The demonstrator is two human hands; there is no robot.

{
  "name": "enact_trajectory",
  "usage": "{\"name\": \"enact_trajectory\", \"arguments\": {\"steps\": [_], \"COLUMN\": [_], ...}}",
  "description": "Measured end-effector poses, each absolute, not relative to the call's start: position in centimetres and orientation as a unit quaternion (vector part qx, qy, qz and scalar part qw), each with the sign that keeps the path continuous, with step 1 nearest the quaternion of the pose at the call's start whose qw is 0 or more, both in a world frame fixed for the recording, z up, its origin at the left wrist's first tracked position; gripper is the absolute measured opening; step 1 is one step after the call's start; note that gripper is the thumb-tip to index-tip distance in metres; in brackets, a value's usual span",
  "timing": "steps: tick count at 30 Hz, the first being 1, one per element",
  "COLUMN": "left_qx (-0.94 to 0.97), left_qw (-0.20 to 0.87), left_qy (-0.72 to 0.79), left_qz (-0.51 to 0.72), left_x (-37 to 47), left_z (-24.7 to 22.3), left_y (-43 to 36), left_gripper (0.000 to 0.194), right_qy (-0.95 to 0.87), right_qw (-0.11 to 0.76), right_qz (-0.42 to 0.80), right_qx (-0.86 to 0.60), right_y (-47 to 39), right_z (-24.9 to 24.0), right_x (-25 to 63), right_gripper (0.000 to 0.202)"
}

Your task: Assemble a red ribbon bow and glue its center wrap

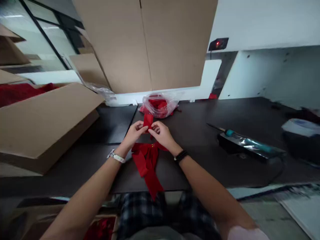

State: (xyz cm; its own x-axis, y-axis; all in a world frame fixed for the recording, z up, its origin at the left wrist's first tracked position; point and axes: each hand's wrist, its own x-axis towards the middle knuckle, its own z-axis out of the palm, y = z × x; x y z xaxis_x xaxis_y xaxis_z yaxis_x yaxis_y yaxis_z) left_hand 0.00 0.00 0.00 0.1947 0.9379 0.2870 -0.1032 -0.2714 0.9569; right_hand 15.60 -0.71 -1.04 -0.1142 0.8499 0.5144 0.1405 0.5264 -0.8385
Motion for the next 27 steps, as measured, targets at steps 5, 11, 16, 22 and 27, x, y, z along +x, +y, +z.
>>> {"name": "enact_trajectory", "arguments": {"steps": [5, 11, 16, 22, 27], "left_qx": [0.597, 0.559, 0.554, 0.562, 0.541], "left_qw": [0.516, 0.548, 0.533, 0.524, 0.537], "left_qy": [0.338, 0.342, 0.356, 0.359, 0.361], "left_qz": [0.513, 0.52, 0.531, 0.529, 0.537], "left_x": [0.32, 0.41, 0.54, 0.7, 0.65], "left_z": [0.27, 0.31, 0.46, 0.67, 0.61], "left_y": [-0.12, -0.34, -0.59, -0.84, -0.76], "left_gripper": [0.03, 0.03, 0.029, 0.036, 0.038], "right_qy": [-0.641, -0.601, -0.608, -0.659, -0.724], "right_qw": [0.561, 0.577, 0.58, 0.565, 0.544], "right_qz": [0.365, 0.41, 0.396, 0.336, 0.241], "right_qx": [-0.377, -0.372, -0.369, -0.366, -0.35], "right_y": [-0.23, 0.08, 0.02, -0.34, -0.7], "right_z": [-1.12, -1.15, -1.18, -1.37, -1.22], "right_x": [15.96, 15.98, 15.96, 15.89, 16.0], "right_gripper": [0.023, 0.024, 0.023, 0.02, 0.017]}}
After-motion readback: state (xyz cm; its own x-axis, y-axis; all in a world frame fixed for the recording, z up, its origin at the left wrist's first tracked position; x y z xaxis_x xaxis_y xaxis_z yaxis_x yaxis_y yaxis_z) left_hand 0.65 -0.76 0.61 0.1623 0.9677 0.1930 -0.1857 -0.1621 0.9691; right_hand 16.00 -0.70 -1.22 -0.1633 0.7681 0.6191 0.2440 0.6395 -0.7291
